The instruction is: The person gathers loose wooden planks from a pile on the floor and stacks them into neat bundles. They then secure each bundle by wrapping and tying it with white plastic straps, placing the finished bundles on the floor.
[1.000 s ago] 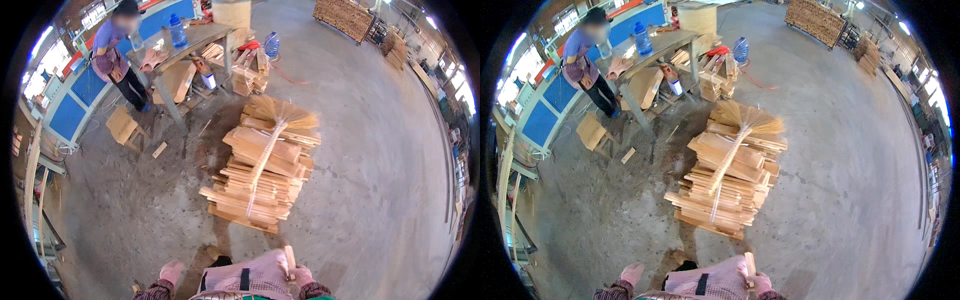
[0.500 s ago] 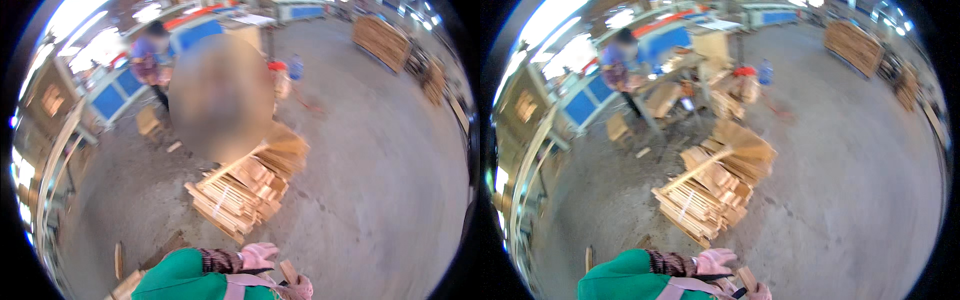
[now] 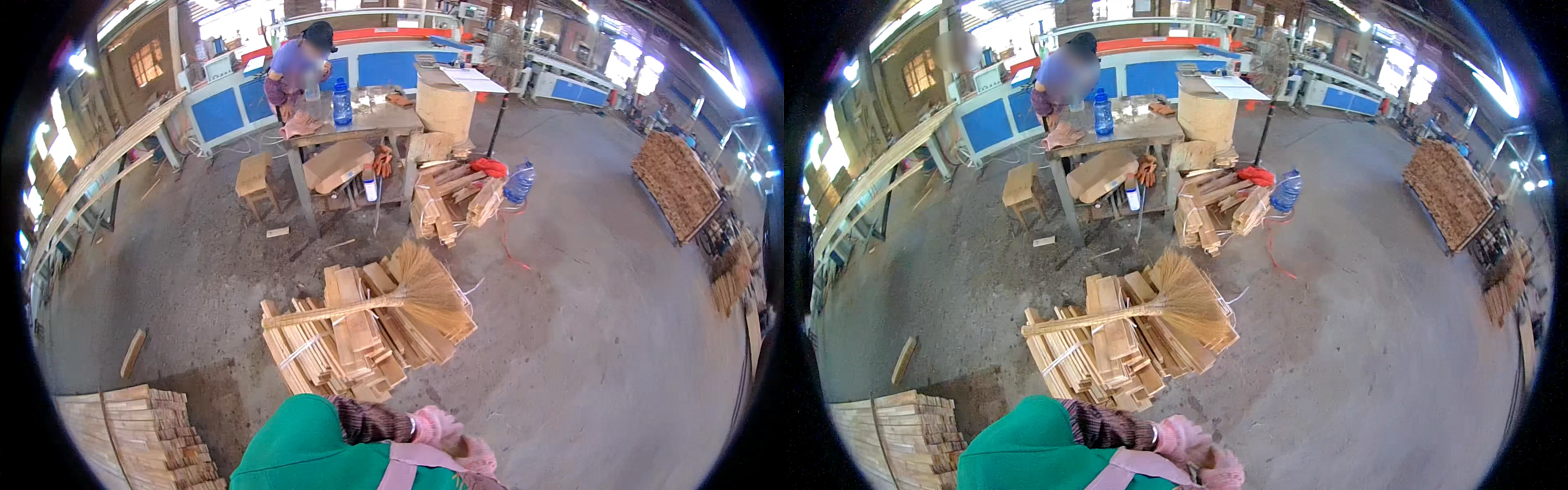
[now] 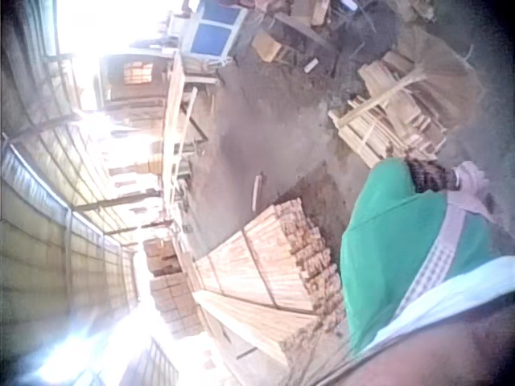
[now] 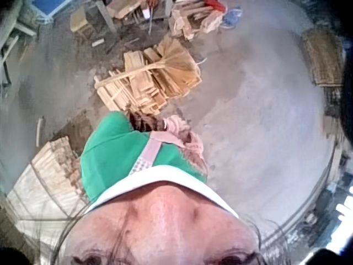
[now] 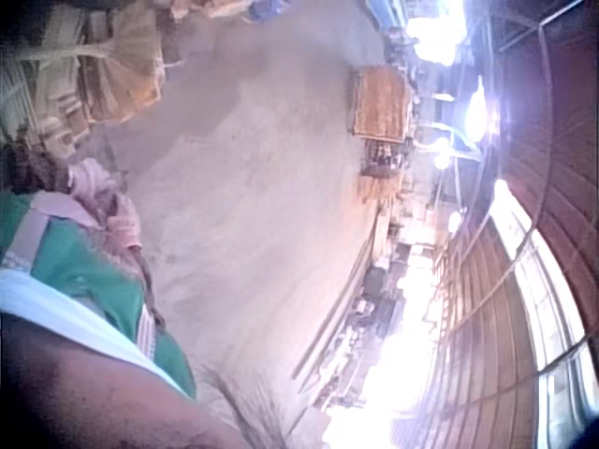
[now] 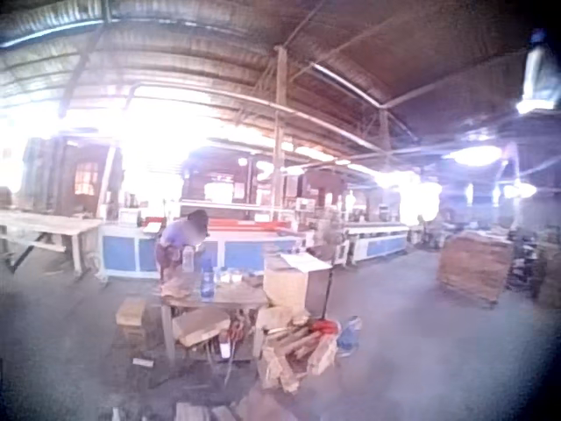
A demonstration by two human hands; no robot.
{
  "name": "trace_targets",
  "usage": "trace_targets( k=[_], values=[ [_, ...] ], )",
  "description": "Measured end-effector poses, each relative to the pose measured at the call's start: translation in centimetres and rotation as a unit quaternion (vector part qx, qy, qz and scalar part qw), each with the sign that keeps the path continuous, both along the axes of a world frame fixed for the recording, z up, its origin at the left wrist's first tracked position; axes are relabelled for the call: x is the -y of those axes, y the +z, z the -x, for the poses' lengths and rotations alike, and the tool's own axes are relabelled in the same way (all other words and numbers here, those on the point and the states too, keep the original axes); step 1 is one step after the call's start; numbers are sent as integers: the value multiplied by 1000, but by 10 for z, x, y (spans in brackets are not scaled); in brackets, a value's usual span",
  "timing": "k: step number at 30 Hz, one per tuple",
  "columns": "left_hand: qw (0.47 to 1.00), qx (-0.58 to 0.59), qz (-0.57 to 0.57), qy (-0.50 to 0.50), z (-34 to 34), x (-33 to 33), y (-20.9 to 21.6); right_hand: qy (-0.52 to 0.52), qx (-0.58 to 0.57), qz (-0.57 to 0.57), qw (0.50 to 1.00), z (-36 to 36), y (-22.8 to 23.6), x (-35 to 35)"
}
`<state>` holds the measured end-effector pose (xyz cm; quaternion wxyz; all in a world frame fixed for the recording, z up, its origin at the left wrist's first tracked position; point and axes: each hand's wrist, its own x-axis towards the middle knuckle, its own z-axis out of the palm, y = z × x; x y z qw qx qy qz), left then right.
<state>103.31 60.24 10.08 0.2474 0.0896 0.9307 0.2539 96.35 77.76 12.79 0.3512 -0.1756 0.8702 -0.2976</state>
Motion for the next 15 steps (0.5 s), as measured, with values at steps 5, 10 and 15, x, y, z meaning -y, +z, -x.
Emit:
trace_targets(
  k=[5,10,15],
  values=[
    [999,-32,13,5,126,29,41,27,-8,-5,1000,136,19,23],
    [997,59,15,39,265,61,48,38,-27,11,999,275,8,63],
    [969,102,-50,220,388,124,34,52,-89,25,994,453,-6,113]
  ],
)
